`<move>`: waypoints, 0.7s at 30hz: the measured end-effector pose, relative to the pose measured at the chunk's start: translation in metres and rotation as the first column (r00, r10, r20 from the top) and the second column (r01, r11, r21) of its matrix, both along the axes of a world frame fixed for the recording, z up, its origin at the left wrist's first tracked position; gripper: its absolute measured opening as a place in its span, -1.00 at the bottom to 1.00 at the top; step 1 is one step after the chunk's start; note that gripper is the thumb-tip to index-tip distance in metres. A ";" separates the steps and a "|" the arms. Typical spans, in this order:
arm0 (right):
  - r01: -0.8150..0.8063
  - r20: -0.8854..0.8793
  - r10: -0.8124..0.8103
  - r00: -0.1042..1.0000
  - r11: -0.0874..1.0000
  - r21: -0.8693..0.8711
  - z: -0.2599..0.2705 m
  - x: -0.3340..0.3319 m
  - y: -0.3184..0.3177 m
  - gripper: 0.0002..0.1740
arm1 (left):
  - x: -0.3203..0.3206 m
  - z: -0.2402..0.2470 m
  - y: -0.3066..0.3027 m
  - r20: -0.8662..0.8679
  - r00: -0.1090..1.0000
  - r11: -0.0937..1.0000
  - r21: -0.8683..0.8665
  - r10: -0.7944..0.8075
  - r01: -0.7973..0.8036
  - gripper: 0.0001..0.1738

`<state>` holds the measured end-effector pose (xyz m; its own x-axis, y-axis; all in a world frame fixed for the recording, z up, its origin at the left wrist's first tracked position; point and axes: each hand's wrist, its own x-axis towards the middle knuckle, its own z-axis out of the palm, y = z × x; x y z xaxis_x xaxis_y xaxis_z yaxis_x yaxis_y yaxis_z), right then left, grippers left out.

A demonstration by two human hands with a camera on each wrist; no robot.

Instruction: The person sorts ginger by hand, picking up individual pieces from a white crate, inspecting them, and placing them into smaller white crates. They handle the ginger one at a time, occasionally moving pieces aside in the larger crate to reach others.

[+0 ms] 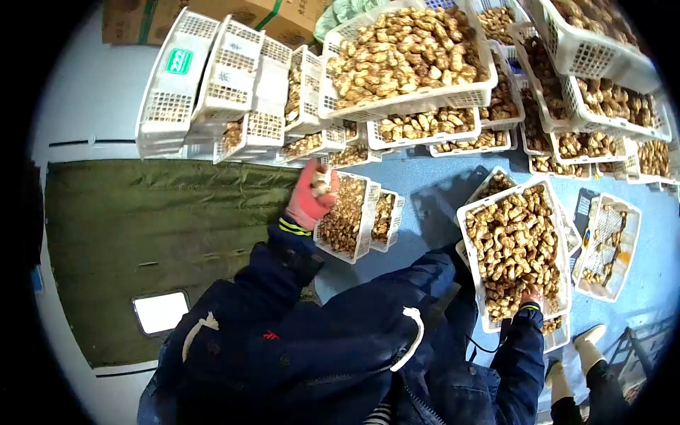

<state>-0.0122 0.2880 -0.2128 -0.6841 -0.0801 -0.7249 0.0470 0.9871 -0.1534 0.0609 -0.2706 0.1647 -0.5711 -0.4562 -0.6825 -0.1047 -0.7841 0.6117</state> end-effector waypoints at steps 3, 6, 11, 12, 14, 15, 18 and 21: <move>-0.002 -0.120 -0.020 0.993 0.985 -0.175 0.015 -0.011 -0.009 -0.70 | 0.035 0.018 -0.040 -0.104 0.987 0.992 0.003 0.124 -0.125 -0.68; 0.093 -0.094 -0.114 0.989 0.975 -0.203 0.058 -0.022 -0.034 -0.66 | 0.057 -0.012 -0.095 -0.258 0.953 0.960 0.267 0.158 -0.087 -0.60; 0.180 -0.119 -0.195 0.974 0.976 -0.126 0.086 -0.017 -0.052 -0.67 | 0.010 -0.012 -0.136 -0.182 0.952 0.875 0.464 0.246 -0.138 -0.60; 0.189 -0.134 -0.212 0.968 0.968 -0.165 0.091 -0.012 -0.053 -0.67 | 0.000 -0.014 -0.148 -0.220 0.942 0.885 0.447 0.254 -0.134 -0.60; 0.230 -0.124 -0.255 0.959 0.955 -0.190 0.053 0.007 -0.027 -0.67 | -0.018 -0.038 -0.191 -0.296 0.916 0.855 0.511 0.270 -0.087 -0.60; 0.257 -0.095 -0.275 0.957 0.952 -0.168 0.021 0.019 -0.008 -0.66 | -0.029 -0.044 -0.206 -0.275 0.869 0.835 0.495 0.412 -0.239 -0.61; 0.342 -0.025 -0.346 0.938 0.935 -0.095 0.044 0.041 -0.033 -0.66 | -0.058 -0.053 -0.243 -0.418 0.669 0.775 0.474 0.615 -0.417 -0.51; 0.365 -0.012 -0.380 0.925 0.897 -0.248 0.094 0.046 -0.080 -0.65 | -0.064 -0.088 -0.288 -0.502 0.534 0.729 0.542 0.680 -0.419 -0.48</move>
